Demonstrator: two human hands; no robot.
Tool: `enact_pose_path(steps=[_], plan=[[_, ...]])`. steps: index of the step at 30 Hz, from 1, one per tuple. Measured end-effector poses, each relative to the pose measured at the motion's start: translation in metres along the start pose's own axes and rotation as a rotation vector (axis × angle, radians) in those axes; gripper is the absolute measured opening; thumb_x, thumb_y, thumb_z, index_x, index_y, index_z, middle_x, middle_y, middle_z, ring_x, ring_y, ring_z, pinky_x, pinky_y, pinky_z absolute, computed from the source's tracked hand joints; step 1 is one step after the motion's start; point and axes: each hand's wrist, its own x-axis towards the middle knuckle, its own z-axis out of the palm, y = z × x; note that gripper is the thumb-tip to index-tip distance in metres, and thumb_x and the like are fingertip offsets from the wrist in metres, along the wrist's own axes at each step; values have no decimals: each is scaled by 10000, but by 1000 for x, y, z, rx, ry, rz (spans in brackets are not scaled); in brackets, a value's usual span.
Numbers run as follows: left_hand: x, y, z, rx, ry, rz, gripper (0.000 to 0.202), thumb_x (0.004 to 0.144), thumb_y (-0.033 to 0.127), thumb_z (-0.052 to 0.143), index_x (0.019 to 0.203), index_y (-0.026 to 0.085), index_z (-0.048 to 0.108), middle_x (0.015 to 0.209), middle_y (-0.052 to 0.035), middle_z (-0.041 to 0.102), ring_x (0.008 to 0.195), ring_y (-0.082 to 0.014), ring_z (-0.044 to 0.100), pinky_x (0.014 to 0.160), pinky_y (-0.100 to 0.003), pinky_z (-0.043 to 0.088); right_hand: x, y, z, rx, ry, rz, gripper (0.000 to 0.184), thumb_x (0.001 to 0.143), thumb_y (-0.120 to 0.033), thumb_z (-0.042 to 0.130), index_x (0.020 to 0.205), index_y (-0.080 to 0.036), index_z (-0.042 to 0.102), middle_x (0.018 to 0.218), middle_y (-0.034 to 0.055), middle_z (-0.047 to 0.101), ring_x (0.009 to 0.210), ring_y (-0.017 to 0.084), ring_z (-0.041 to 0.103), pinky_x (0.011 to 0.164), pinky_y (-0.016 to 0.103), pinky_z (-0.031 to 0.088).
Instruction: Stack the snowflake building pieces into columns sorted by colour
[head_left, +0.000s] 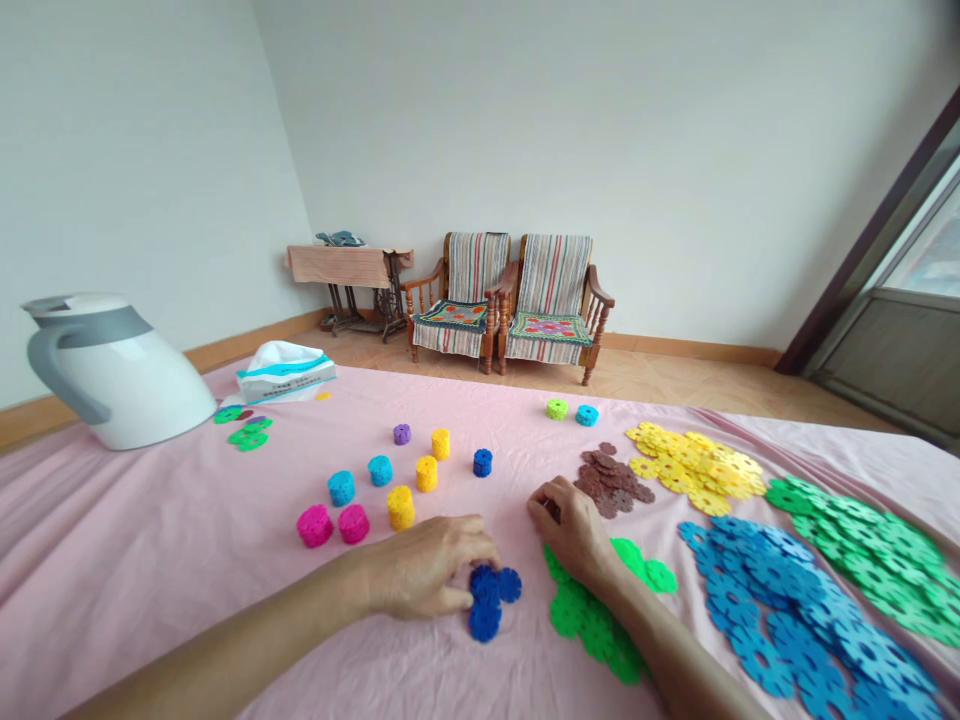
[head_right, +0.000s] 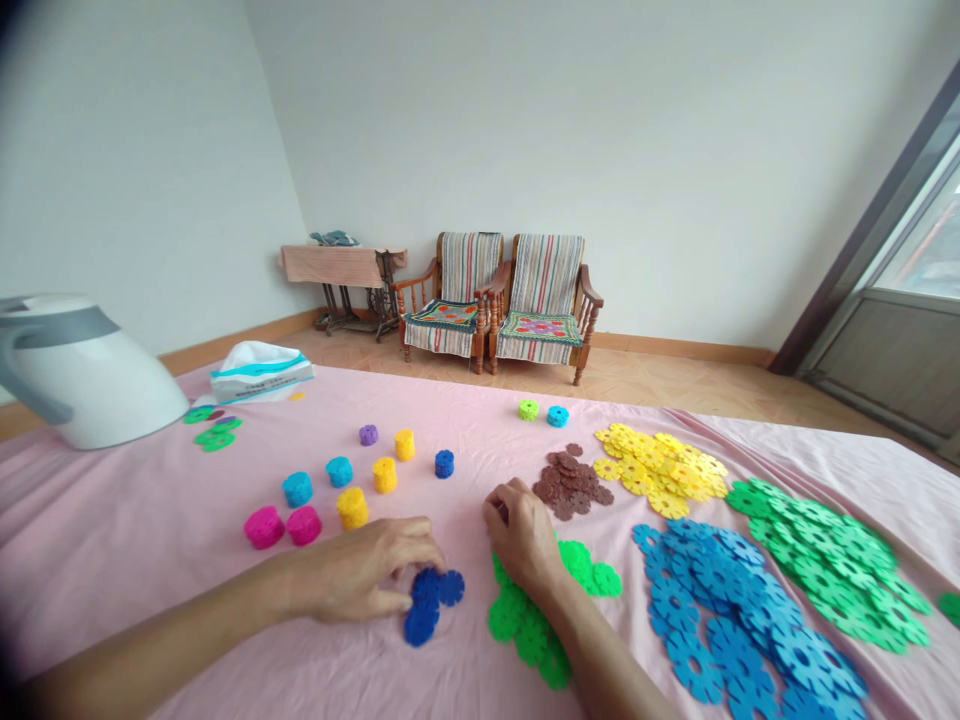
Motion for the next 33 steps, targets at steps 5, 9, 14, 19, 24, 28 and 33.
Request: enact_pose_path(steps=[5,9,14,19,24,28,33], plan=[[0,1,1,31,-6,30,341,724,141,665,1035,264,597,948,14,561,770,-117,562,677,-192,440,-1,-1,0,-4,4,3,167,777,-141,482,672,-164,610,682,9,549,595,107,510,577,222,353],[2,0,1,43,-33,61,379,718,151,680,1066,278,598,953,11,565,764,-118,571,678,-194,444,-1,-1,-1,3,0,4,173,780,-150,477,667,-165,608,678,13,551,592,111,513,573,225,359],[4,-1,1,34,-41,87,350,733,154,670,1048,291,602,968,6,568,800,-133,581,707,-208,450,0,-1,-1,4,-5,1,182,781,-157,472,671,-166,616,681,18,557,594,114,516,564,226,360],[6,1,3,56,-16,93,239,720,182,681,937,232,594,896,2,572,811,-154,568,718,-226,436,0,0,0,-3,3,-11,171,773,-146,481,667,-164,613,677,13,552,594,110,509,570,223,353],[8,-1,-9,79,51,60,194,716,193,675,887,208,585,866,2,582,807,-153,553,721,-231,425,-1,-1,-1,-11,1,-10,171,776,-143,480,669,-164,613,677,9,549,597,109,509,577,222,352],[19,-14,-32,102,224,-5,185,709,161,638,883,198,586,866,4,577,783,-141,541,717,-236,417,0,-2,-1,-14,0,-5,174,779,-148,481,669,-166,614,681,11,554,598,111,515,575,224,355],[46,-45,-51,131,459,-206,167,686,159,607,851,187,594,844,4,565,727,-131,546,676,-234,422,0,-2,-1,-7,-5,-4,175,777,-147,481,661,-168,610,687,14,561,599,112,522,570,222,359]])
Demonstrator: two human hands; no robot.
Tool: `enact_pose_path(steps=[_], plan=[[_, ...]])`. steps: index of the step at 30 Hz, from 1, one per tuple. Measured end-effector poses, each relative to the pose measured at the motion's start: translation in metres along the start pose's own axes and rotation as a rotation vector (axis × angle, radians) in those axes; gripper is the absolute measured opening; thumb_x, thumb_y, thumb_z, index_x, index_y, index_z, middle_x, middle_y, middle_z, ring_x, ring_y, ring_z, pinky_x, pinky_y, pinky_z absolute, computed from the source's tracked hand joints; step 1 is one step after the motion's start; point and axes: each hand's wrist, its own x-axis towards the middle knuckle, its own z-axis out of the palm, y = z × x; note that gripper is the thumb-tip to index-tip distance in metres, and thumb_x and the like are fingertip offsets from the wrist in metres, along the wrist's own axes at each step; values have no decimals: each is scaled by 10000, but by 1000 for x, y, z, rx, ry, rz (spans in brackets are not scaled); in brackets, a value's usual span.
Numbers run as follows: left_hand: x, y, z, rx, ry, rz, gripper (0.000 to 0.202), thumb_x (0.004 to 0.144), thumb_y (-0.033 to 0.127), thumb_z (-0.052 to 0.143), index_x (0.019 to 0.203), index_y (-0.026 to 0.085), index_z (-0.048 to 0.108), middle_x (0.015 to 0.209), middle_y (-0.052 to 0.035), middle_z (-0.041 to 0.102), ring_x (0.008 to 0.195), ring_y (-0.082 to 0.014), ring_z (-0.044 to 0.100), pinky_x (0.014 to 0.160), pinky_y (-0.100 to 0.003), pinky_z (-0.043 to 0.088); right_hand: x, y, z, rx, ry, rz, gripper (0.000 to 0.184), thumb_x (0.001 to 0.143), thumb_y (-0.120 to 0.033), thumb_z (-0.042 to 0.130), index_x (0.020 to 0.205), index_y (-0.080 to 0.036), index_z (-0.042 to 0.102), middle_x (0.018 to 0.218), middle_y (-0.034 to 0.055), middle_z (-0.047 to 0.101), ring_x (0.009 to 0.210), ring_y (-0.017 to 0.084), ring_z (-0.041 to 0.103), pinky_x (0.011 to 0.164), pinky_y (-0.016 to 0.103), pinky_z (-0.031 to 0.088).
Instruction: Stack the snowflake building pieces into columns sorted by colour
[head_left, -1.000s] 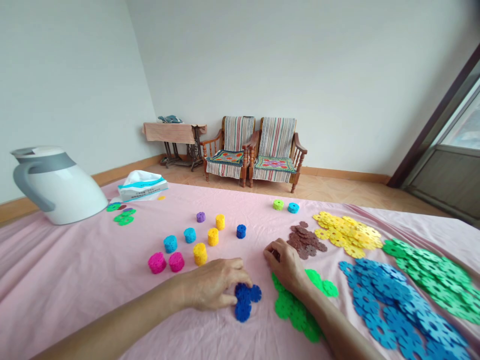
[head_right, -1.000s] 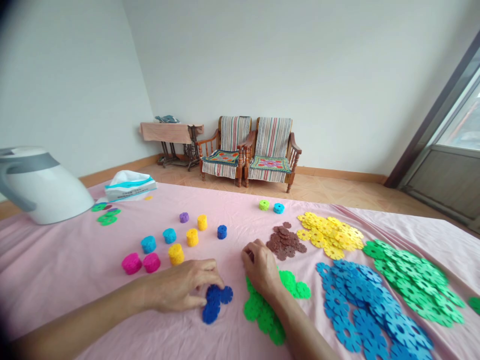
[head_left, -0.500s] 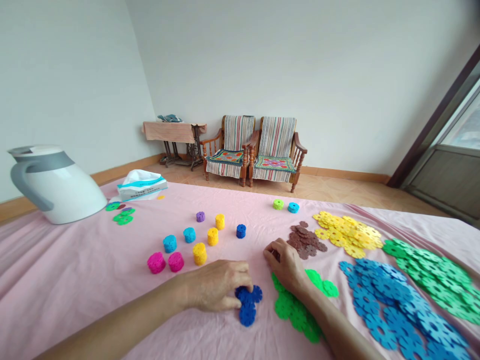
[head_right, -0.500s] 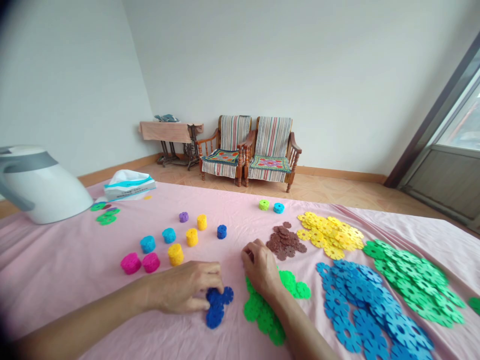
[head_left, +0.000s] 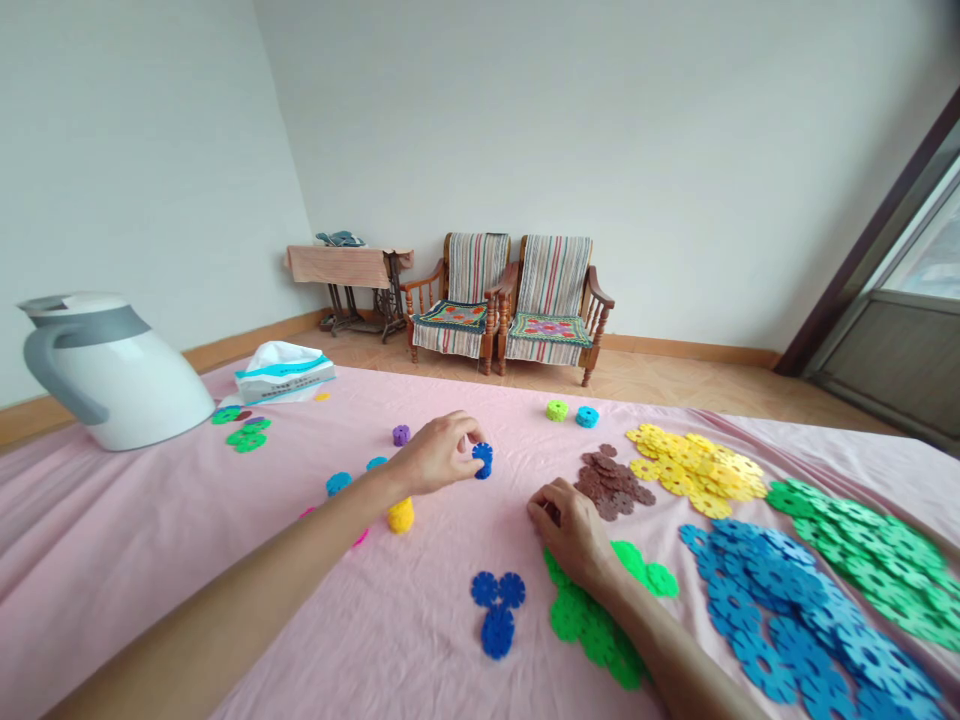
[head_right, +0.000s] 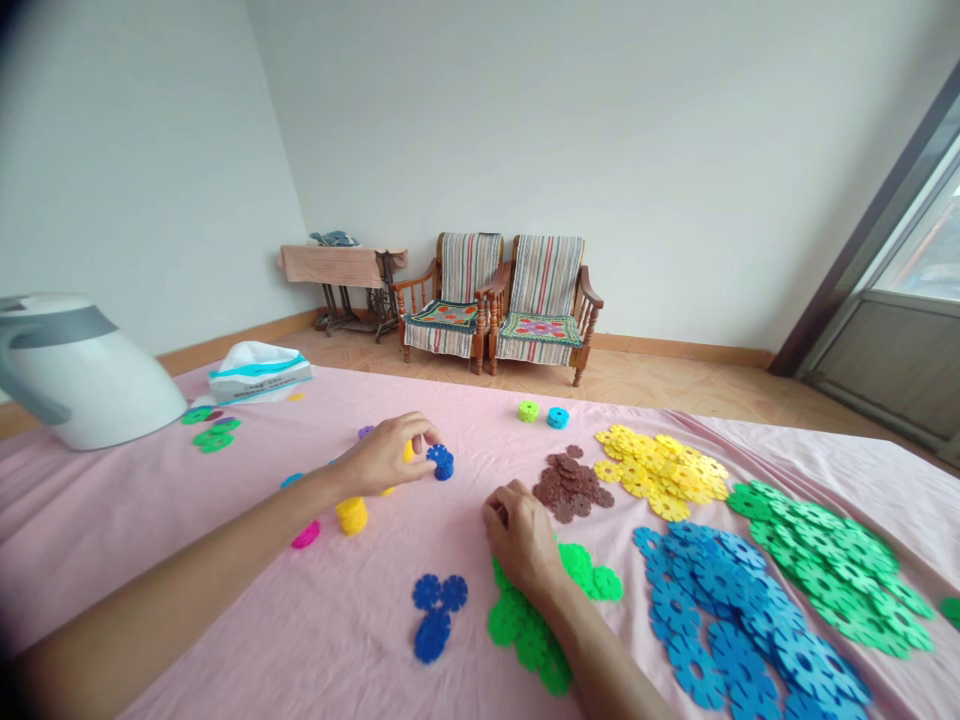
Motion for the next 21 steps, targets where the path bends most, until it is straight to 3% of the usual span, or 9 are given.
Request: enact_pose_path(steps=[7,21], plan=[[22,-21,20,53,-15,-88,112,647,153,624,756,174,612,794,1,589,714,-142,567,646,-230,430,0,1,0,0,6,-2,168,771,-137,484,668,-168,613,682,9,556,595,109,518,568,219,355],[27,-23,29,73,-84,-77,121,633,167,620,752,181,636,781,-3,608,716,-151,573,625,-223,421,0,1,1,2,3,-7,173,776,-140,480,673,-166,618,688,11,555,596,107,516,563,217,354]])
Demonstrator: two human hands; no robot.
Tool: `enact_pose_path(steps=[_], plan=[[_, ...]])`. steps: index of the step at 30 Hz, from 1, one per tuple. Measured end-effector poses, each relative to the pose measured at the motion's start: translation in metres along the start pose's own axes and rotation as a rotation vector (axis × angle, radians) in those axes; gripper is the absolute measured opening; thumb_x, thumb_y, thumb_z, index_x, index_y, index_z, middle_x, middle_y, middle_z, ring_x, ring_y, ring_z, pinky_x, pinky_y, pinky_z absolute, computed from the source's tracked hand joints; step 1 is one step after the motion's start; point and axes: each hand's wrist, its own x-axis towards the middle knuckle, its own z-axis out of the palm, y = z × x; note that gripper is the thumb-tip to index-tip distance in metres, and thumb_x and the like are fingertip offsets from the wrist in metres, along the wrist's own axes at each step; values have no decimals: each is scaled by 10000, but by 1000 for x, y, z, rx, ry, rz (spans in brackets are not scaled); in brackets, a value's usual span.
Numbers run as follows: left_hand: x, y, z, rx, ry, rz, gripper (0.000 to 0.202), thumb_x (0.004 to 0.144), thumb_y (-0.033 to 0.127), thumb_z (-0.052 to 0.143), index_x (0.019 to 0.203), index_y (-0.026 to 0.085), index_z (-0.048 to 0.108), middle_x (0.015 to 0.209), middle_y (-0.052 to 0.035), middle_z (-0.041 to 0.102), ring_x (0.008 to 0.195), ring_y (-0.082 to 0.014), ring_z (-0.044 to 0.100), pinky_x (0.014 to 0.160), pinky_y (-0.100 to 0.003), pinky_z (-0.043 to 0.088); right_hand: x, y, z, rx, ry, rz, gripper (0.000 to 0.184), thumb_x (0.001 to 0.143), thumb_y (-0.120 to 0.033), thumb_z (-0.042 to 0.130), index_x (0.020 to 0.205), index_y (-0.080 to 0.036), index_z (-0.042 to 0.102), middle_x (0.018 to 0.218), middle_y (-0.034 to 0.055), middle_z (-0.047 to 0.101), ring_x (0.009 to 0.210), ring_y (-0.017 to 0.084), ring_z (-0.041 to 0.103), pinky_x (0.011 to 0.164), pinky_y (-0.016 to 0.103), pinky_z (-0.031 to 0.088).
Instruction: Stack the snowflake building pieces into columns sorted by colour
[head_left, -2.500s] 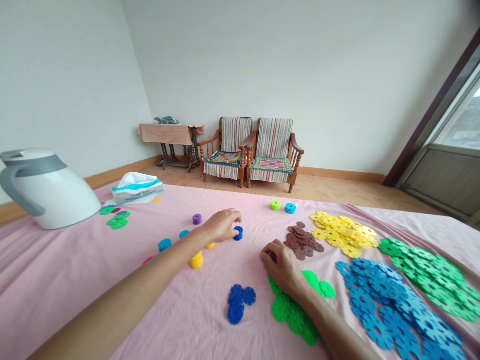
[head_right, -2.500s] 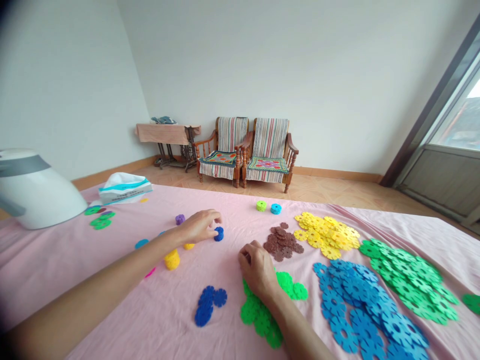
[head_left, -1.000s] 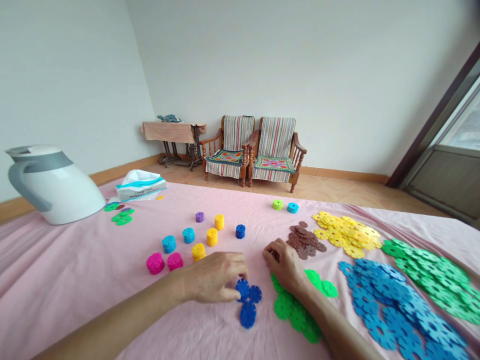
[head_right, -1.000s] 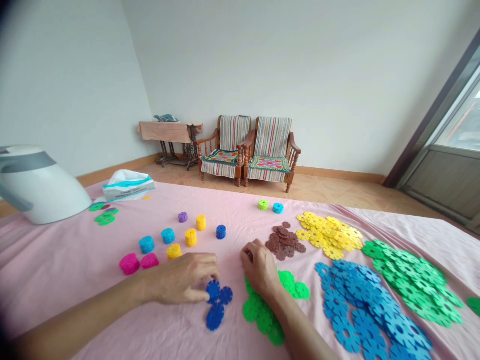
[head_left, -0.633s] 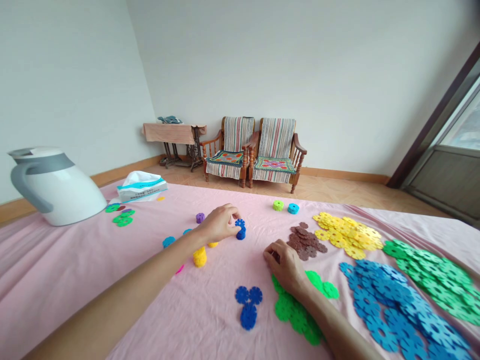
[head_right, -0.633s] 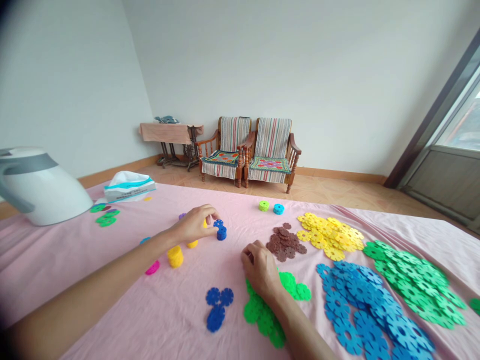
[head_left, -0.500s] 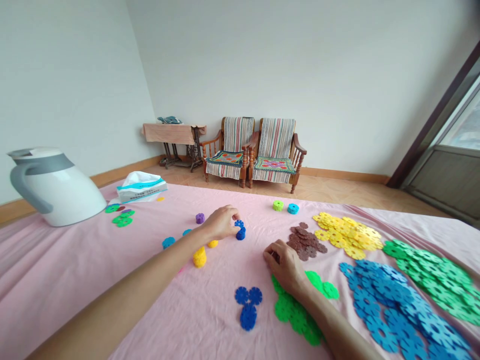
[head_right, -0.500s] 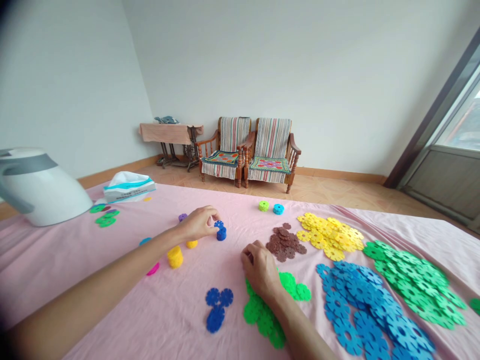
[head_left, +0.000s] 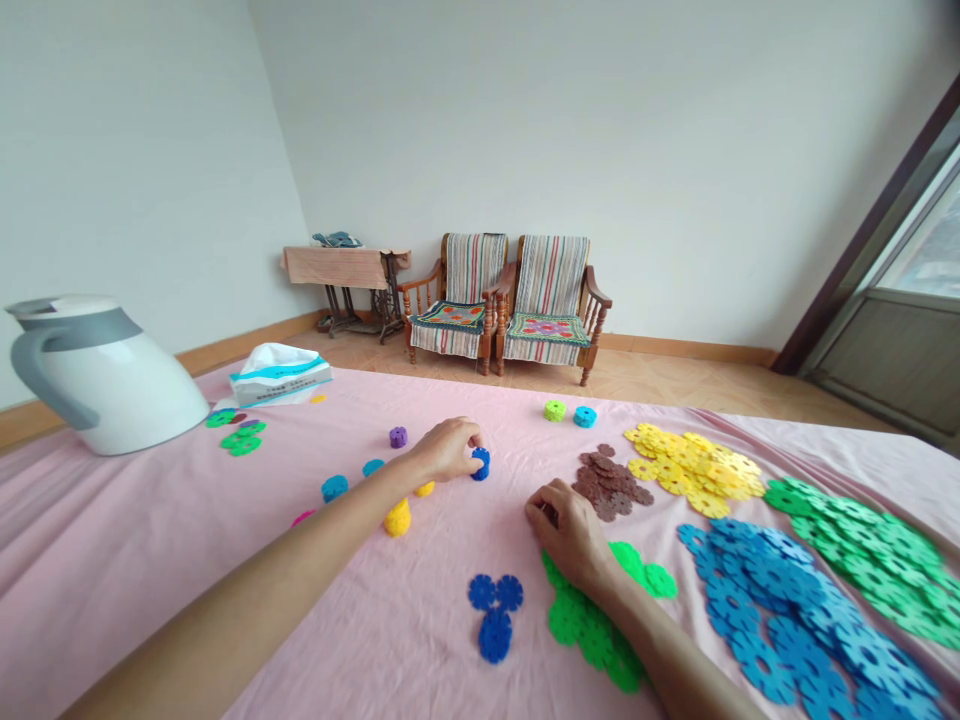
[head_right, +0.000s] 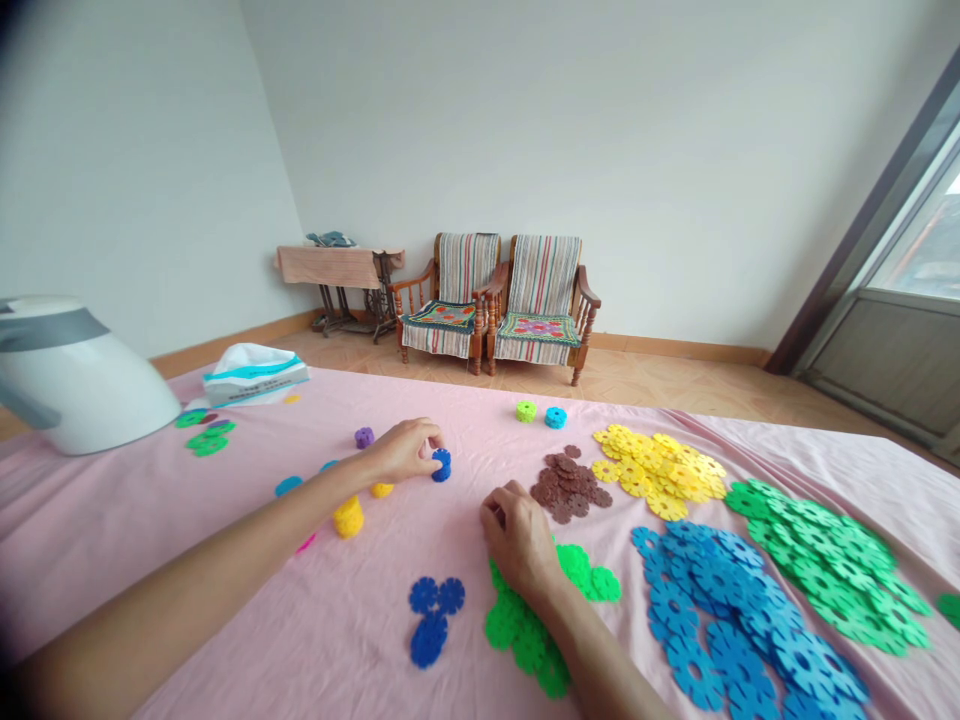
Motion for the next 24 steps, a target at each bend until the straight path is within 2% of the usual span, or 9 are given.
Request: enact_pose_path(steps=[17,21,24], plan=[[1,-3,3,-18,7,6,145,634,180,629,779,176,636,838,-23,623,778,-173,579,679,-246,430,-2,-2,-1,-6,-1,6,168,781,-127,478,677,-164,604,690,7,540,596,103,499,572,218,343],[-11,7,-6,-60,7,41,183,678,176,596,860,160,608,880,-33,607,778,-164,572,700,-252,430,-1,-2,0,-8,2,7,169,782,-127,478,675,-162,603,685,6,534,595,101,496,570,217,339],[-33,23,-15,-111,-87,118,131,709,150,563,829,171,612,831,-3,608,678,-117,568,620,-204,426,0,-2,0,-5,-2,6,167,782,-127,479,673,-162,601,684,4,533,594,99,496,570,216,338]])
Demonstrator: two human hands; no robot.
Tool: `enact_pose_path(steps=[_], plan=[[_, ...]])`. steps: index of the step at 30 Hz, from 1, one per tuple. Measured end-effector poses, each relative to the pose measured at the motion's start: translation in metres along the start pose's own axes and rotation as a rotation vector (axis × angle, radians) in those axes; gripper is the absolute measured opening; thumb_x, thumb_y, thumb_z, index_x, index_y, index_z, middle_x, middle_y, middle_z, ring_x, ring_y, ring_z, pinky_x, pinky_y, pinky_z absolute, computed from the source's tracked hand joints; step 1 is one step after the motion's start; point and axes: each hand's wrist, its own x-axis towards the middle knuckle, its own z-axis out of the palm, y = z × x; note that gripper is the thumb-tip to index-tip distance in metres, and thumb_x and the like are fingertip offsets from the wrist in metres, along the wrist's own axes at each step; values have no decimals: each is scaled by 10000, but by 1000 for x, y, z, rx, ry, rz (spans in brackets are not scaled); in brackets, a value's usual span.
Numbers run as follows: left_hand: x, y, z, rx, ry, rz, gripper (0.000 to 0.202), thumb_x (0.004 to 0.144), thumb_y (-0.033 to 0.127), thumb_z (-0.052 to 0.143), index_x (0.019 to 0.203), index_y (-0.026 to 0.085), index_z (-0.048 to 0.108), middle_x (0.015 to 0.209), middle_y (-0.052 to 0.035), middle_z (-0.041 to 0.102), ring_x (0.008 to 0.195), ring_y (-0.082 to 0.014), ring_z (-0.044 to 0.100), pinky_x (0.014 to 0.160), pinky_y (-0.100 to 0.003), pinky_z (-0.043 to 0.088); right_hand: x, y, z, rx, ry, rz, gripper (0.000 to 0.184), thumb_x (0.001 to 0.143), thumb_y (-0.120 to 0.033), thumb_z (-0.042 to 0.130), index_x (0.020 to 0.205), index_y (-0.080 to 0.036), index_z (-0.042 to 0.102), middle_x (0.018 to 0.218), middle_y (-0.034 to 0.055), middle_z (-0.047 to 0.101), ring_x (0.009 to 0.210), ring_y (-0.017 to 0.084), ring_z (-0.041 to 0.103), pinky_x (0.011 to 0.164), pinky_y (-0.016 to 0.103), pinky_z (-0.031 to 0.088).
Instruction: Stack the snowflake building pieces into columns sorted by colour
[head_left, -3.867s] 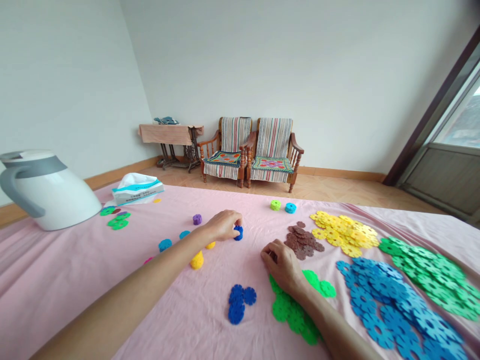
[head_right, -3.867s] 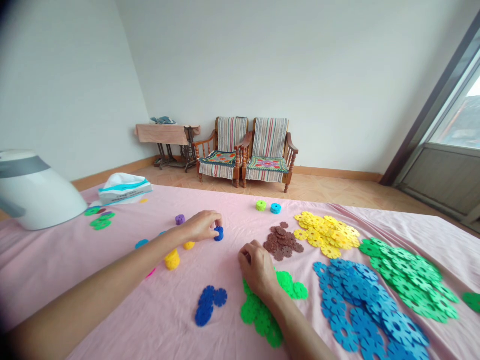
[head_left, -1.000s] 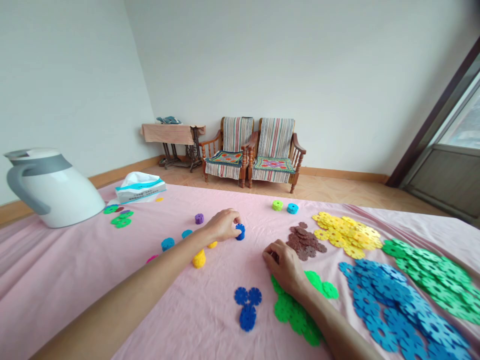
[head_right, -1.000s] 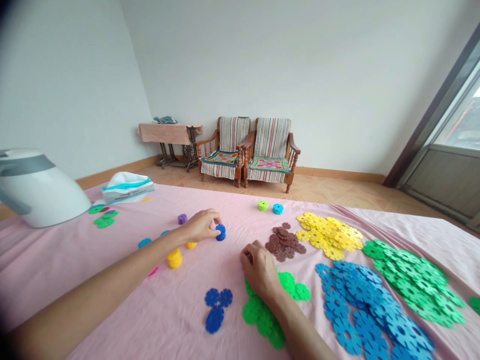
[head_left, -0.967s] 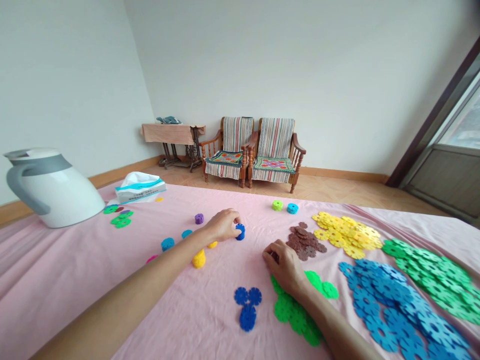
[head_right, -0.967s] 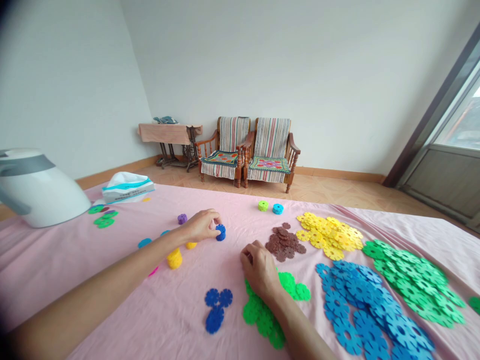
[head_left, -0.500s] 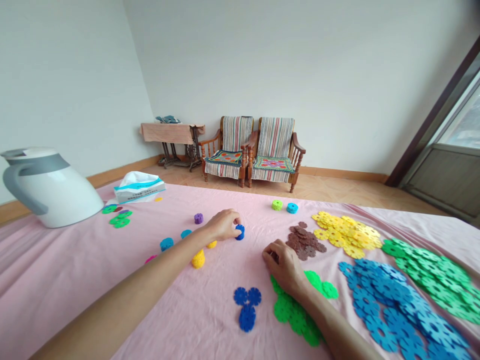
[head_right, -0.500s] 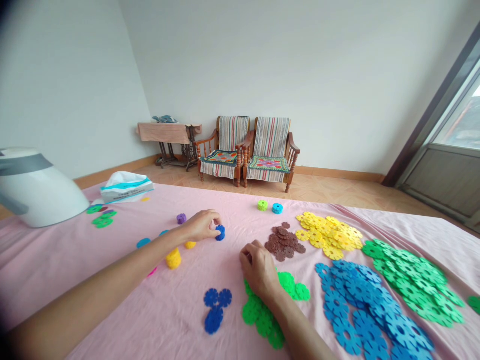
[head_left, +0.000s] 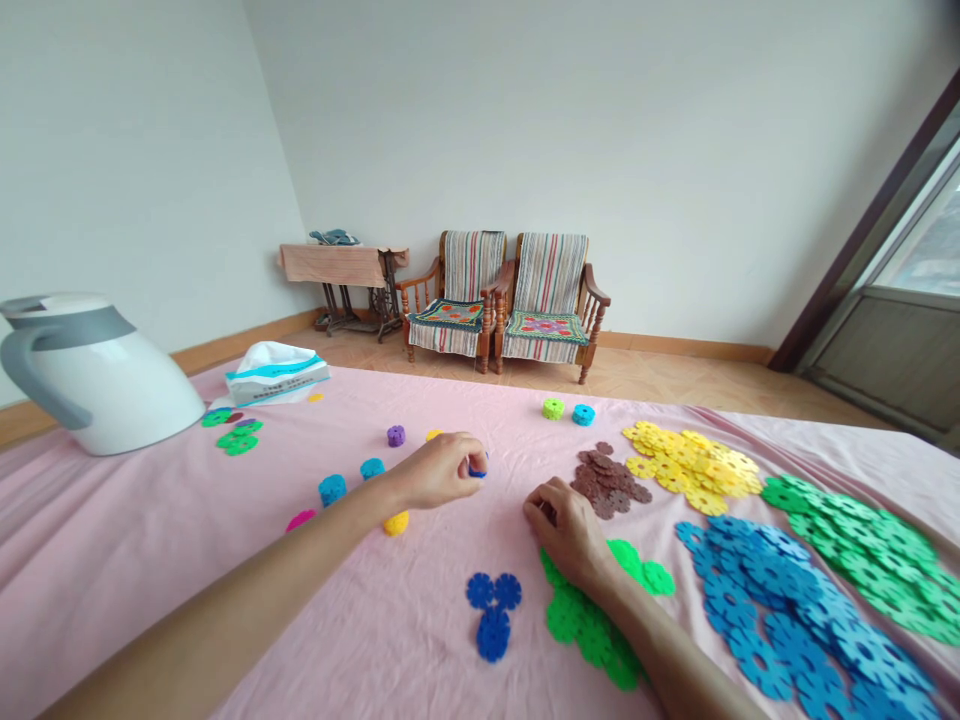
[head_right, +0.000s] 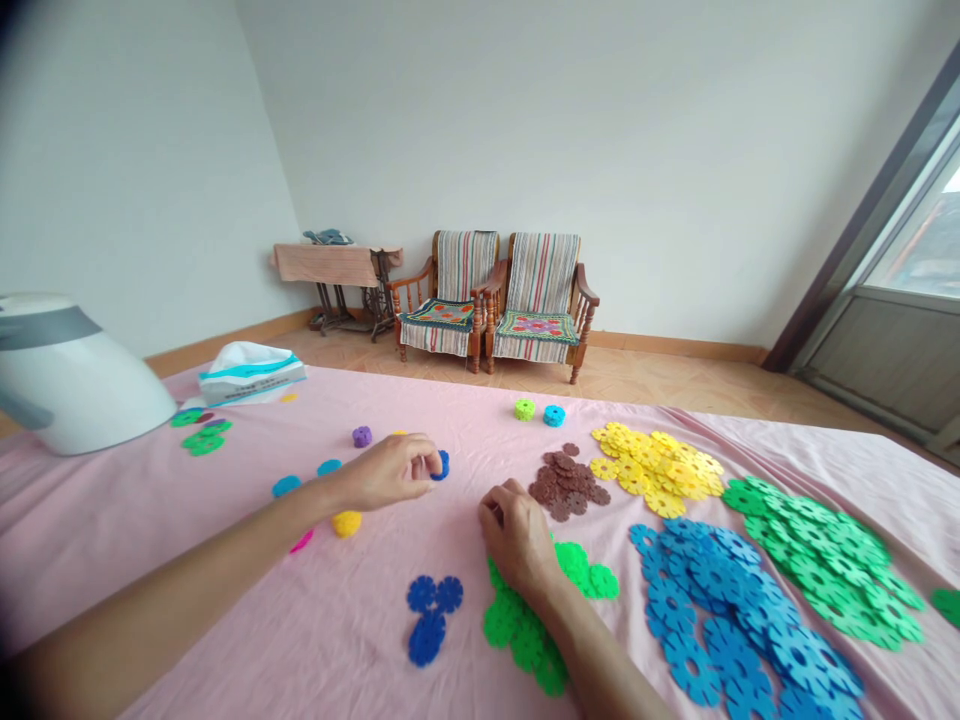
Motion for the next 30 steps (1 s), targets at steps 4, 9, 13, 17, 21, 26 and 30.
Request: enact_pose_path(steps=[4,9,13,17,21,26,30], plan=[[-33,24,-2,-67,-242,145,199,659,89,604,834,183,617,818,17,611,668,-107,563,619,-188,425,-1,0,0,1,-2,3,164,781,-134,484,667,-163,598,685,6,536,599,101,501,574,217,340],[-58,35,10,-65,-331,179,315,656,142,682,948,218,593,887,15,593,760,-133,562,657,-203,431,-2,-1,-1,9,-2,6,170,784,-136,480,662,-164,594,691,8,539,602,102,507,576,217,344],[-61,35,21,-44,-293,172,281,675,176,694,930,223,586,881,15,573,783,-138,551,685,-214,427,-1,-1,-1,12,-7,3,168,783,-137,478,667,-166,597,691,8,541,602,104,512,578,219,346],[-59,36,26,-55,-282,135,247,686,170,674,908,220,577,855,18,565,753,-130,544,660,-206,420,-1,0,-1,5,-5,-1,166,783,-141,479,670,-166,599,691,10,544,607,108,514,578,221,347],[-57,37,30,-55,-271,101,255,632,180,675,853,211,551,830,23,565,736,-133,544,627,-202,414,-1,1,0,4,-1,-4,167,783,-143,480,669,-165,599,688,10,543,604,108,512,575,221,345],[-56,36,36,-58,-229,74,271,573,231,677,785,205,509,799,26,561,689,-139,537,597,-214,409,-2,0,0,5,5,-4,166,783,-141,481,666,-165,597,676,4,532,589,103,504,564,219,340],[-44,28,27,-80,-128,30,224,556,152,618,743,199,503,762,29,546,662,-125,524,563,-197,397,-2,1,1,2,2,-3,170,784,-141,480,660,-167,592,679,2,533,591,102,505,565,218,340]])
